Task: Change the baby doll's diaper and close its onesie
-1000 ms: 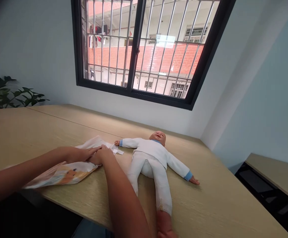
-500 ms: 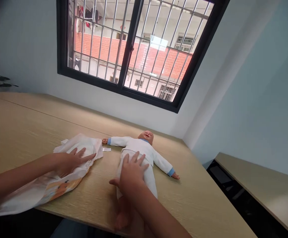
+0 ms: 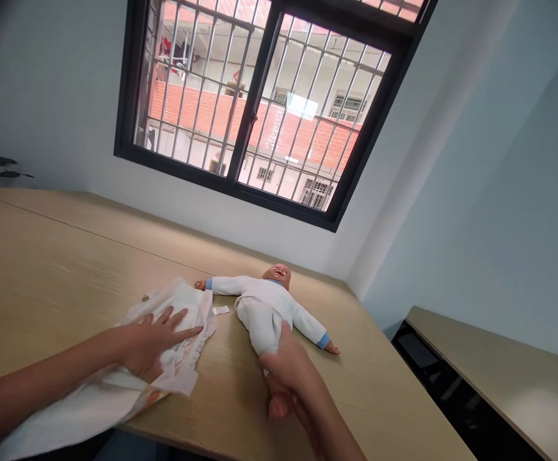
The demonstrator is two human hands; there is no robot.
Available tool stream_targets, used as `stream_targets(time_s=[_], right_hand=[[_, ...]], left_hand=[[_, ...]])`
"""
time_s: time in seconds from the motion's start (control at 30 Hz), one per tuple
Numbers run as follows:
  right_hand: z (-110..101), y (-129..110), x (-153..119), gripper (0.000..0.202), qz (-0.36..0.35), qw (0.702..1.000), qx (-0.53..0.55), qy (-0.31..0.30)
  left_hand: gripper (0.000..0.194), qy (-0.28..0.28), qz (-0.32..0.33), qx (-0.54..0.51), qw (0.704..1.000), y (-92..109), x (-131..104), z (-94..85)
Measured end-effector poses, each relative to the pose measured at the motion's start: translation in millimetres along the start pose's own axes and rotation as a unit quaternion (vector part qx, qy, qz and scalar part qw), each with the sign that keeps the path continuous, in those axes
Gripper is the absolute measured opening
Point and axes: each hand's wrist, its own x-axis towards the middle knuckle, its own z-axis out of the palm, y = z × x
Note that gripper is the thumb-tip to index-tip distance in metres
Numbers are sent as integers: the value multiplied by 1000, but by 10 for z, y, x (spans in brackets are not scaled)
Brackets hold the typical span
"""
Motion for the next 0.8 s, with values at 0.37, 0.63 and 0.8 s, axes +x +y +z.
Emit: stream_targets(time_s=[0.37,0.63,0.8], right_hand=[[-852,-418,630,62,25,972,229,46],[-1012,-492,711,76,73,965,251,35],[-1165,-601,675,74,64,970,233,40]], left_hand=[[127,-42,17,0,999,615,218,-33],[134,-43,32,-45,998,1010,488,3],[132,-48,59,-62,995,1163,749,9]])
